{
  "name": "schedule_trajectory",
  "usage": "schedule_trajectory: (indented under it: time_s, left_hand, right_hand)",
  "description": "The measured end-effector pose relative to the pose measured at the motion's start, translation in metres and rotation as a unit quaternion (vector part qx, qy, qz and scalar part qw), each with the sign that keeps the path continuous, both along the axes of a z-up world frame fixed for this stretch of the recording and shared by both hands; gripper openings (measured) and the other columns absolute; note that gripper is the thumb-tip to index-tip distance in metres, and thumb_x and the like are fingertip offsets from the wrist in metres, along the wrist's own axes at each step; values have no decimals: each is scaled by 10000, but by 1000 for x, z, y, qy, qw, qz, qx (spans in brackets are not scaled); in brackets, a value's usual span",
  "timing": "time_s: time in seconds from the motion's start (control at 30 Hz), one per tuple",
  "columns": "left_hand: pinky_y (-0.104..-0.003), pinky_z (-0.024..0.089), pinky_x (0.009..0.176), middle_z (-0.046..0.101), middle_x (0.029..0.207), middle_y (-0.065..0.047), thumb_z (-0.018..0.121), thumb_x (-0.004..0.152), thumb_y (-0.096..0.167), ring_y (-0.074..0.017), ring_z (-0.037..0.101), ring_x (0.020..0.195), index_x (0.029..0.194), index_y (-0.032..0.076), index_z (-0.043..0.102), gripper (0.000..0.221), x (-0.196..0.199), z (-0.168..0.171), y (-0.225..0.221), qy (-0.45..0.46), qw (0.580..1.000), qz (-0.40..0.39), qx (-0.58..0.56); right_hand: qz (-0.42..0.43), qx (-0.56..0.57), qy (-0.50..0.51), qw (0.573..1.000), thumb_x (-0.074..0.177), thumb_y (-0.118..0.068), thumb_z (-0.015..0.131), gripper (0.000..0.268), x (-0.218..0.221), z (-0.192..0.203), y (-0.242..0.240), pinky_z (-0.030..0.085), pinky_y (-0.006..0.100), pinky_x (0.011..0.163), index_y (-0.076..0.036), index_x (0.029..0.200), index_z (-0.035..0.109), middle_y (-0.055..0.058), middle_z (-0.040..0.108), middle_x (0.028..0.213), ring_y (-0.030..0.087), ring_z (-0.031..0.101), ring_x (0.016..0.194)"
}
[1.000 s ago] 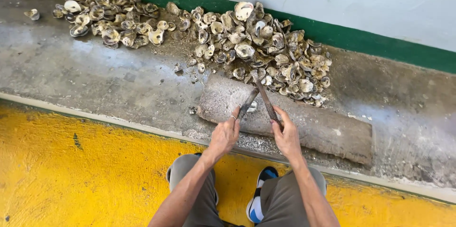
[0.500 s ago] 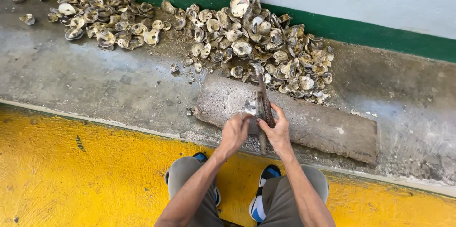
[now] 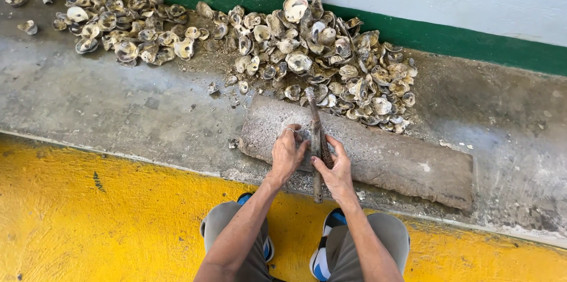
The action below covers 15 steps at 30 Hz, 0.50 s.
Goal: Opening oyster shells using tools to remove the meat.
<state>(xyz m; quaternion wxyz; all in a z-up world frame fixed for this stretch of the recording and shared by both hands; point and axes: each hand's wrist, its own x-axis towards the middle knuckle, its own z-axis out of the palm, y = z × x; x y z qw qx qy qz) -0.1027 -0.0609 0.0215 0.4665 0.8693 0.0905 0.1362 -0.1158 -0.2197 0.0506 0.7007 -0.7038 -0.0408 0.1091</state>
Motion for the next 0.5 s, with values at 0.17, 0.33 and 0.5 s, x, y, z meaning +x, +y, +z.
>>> schedule_trajectory:
  time_s: [0.17,0.33,0.5]
  left_hand:
    - [-436,582,713,739,931,-141,784,826,137,-303,732,810,1218,21,622,440,7,-4,-3,38,999,7,26]
    - [-440,579,697,742,864,-134,771,821,123,-290,717,775,1139,6,668,354,17,-1,-5,75,997,13,23]
    - [-351,504,469,740,819,-158,680,952,158,-230,608,580,994,-38,715,203,32,-33,-1,129,948,9,-291]
  right_hand:
    - [17,7,-12,1000,871,17,711,661,-4,2,0,622,281,787,-3,1467,425,155,727,1064,160,725,922]
    - [27,38,-32,998,886,21,707,664,-7,6,-2,593,275,825,6,1483,418,122,719,1066,136,699,947]
    - [28,40,-51,998,869,-35,754,710,-11,17,-6,589,275,843,-17,1499,429,115,731,1075,133,701,968]
